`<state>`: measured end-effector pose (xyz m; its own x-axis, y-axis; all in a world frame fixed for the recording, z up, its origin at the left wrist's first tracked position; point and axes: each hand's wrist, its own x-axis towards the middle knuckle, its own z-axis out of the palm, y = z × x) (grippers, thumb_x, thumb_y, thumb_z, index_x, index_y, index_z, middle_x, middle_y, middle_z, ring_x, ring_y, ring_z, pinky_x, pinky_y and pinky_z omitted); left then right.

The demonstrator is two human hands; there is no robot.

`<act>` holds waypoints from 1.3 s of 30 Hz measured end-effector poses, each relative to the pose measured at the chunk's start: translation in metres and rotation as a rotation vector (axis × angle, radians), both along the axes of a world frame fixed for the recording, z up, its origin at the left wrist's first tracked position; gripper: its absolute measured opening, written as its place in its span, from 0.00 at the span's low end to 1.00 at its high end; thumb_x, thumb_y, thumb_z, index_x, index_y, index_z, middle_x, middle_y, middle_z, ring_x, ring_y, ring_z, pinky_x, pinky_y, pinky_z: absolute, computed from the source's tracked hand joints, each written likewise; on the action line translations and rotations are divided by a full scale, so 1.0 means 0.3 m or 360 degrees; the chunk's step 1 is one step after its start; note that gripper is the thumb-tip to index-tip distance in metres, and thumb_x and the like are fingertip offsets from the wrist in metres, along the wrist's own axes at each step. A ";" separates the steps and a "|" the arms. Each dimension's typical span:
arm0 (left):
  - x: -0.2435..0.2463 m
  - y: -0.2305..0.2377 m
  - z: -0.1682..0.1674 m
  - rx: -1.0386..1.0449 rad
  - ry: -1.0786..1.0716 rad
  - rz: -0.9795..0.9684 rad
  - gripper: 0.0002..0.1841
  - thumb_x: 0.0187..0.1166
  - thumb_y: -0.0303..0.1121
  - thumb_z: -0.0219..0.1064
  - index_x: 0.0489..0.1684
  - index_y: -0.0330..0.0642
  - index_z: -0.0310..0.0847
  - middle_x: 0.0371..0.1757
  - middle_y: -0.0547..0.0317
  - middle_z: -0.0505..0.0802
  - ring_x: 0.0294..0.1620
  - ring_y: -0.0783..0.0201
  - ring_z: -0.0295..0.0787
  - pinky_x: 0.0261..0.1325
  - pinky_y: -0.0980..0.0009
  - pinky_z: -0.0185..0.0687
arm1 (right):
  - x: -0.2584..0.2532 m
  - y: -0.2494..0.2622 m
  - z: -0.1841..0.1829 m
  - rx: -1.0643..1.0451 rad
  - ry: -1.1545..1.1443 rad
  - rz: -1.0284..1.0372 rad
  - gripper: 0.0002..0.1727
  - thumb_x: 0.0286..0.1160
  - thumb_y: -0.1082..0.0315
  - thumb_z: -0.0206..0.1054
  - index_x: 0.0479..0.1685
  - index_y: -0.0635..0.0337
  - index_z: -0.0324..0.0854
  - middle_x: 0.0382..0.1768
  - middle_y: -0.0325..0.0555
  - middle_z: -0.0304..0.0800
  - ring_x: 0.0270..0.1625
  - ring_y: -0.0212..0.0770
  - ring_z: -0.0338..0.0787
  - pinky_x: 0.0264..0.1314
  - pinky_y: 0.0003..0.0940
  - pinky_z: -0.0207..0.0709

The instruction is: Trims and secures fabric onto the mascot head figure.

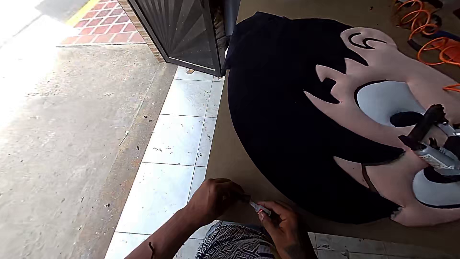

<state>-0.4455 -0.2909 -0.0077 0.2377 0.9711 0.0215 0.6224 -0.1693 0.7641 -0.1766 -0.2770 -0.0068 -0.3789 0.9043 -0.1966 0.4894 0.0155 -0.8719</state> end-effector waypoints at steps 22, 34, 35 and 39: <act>0.084 0.094 -0.024 -0.0272 -0.0186 -0.0161 0.10 0.75 0.47 0.76 0.46 0.58 0.96 0.40 0.70 0.97 0.41 0.77 0.92 0.50 0.72 0.89 | -0.017 0.077 0.024 0.0449 -0.0428 0.0227 0.14 0.69 0.62 0.71 0.50 0.49 0.96 0.41 0.38 0.97 0.44 0.35 0.95 0.48 0.35 0.89; 0.157 0.131 0.055 0.0240 0.0262 -0.0083 0.12 0.73 0.51 0.77 0.48 0.62 0.95 0.48 0.61 0.95 0.56 0.58 0.87 0.58 0.59 0.82 | 0.303 0.112 0.208 0.0409 -0.0154 0.0515 0.13 0.82 0.56 0.69 0.56 0.48 0.94 0.53 0.39 0.95 0.53 0.32 0.93 0.55 0.30 0.88; 0.180 0.136 0.085 0.0245 0.0223 -0.0091 0.13 0.73 0.49 0.78 0.50 0.59 0.95 0.48 0.57 0.95 0.55 0.56 0.88 0.58 0.59 0.81 | 0.389 0.127 0.235 0.0452 -0.0145 0.0478 0.13 0.82 0.56 0.70 0.55 0.47 0.95 0.53 0.37 0.95 0.54 0.31 0.92 0.56 0.29 0.88; 0.357 0.163 0.166 0.0336 -0.0024 -0.0160 0.14 0.74 0.47 0.79 0.51 0.51 0.93 0.44 0.56 0.96 0.50 0.59 0.90 0.57 0.62 0.83 | 0.818 0.276 0.319 0.0709 -0.0425 0.0225 0.11 0.81 0.52 0.71 0.53 0.40 0.95 0.55 0.31 0.95 0.60 0.30 0.91 0.62 0.31 0.88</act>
